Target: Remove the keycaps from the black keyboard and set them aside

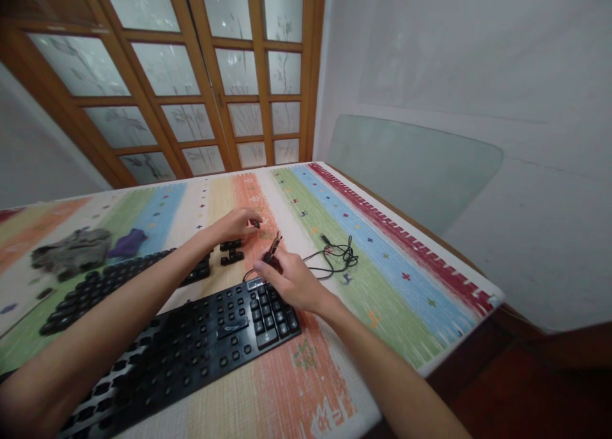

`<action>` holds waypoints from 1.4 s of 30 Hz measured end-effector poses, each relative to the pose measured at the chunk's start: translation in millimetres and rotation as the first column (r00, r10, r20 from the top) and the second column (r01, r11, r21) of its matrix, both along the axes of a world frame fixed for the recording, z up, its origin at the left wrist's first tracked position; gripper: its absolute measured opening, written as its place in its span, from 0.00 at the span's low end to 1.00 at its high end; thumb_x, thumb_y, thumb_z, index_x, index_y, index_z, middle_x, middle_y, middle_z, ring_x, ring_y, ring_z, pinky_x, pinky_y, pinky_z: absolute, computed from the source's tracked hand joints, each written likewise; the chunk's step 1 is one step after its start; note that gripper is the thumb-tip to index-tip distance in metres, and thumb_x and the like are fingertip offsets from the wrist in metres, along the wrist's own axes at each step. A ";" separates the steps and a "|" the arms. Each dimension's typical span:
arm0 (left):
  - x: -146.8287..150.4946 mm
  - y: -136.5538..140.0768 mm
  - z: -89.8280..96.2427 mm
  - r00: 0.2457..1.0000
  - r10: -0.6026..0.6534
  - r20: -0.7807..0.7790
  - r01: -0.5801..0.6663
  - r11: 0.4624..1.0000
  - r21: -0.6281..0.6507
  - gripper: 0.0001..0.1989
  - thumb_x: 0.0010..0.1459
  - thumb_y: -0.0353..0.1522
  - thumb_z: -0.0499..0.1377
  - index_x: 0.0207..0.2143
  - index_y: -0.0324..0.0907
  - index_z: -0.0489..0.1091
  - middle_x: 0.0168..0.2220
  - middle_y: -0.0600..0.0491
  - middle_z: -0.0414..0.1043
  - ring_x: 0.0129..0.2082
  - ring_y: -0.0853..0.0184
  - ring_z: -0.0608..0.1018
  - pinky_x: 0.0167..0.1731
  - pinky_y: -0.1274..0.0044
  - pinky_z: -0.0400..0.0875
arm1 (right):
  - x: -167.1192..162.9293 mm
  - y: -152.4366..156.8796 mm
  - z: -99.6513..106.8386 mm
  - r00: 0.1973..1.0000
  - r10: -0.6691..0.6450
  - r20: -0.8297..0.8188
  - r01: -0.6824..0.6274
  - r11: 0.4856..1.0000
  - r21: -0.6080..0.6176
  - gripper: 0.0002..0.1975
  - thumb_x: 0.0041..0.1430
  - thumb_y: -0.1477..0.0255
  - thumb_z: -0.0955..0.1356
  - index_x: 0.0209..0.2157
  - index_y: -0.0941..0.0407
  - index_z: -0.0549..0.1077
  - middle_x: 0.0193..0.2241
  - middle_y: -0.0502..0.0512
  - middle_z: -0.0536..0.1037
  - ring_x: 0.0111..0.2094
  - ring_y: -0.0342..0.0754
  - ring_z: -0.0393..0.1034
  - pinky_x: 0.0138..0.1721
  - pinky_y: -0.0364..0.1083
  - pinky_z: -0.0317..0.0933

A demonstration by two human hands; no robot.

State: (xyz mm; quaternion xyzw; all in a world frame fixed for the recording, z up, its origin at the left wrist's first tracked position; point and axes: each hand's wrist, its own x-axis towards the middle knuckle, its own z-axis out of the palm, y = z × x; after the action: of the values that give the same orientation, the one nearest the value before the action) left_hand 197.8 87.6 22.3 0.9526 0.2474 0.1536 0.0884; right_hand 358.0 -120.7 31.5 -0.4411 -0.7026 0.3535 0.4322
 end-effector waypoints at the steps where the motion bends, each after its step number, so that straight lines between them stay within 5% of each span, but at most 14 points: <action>1: -2.0 -0.6 -1.2 1.000 0.010 0.014 -0.010 1.000 -0.011 0.09 0.52 0.27 0.58 0.36 0.36 0.76 0.32 0.49 0.77 0.30 0.67 0.75 0.33 0.77 0.68 | -0.5 -0.7 0.5 1.000 0.002 0.009 -0.002 1.000 0.001 0.14 0.65 0.59 0.62 0.36 0.56 0.67 0.27 0.50 0.70 0.28 0.45 0.65 0.32 0.46 0.60; 13: -6.3 -1.0 -12.4 0.979 0.191 -0.068 -0.187 0.981 0.058 0.12 0.53 0.27 0.58 0.41 0.39 0.74 0.36 0.48 0.78 0.40 0.60 0.76 0.41 0.71 0.68 | -1.6 -2.9 3.3 0.999 0.012 0.048 -0.013 1.000 0.013 0.15 0.66 0.58 0.62 0.36 0.56 0.68 0.28 0.51 0.71 0.29 0.46 0.66 0.34 0.46 0.59; 42: -9.0 -10.7 -17.0 0.961 0.251 -0.120 -0.234 0.963 0.136 0.16 0.55 0.27 0.56 0.47 0.37 0.72 0.40 0.42 0.76 0.44 0.57 0.75 0.43 0.71 0.68 | 2.8 1.8 0.4 0.993 -0.063 0.097 0.056 0.996 0.076 0.16 0.65 0.58 0.63 0.35 0.57 0.71 0.28 0.53 0.73 0.30 0.46 0.66 0.32 0.45 0.58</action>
State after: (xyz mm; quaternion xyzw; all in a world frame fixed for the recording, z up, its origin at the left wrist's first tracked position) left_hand 188.8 76.9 5.3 0.9268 0.3581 0.1126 -0.0058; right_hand 360.8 -118.9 31.9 -0.4628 -0.7223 0.2922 0.4227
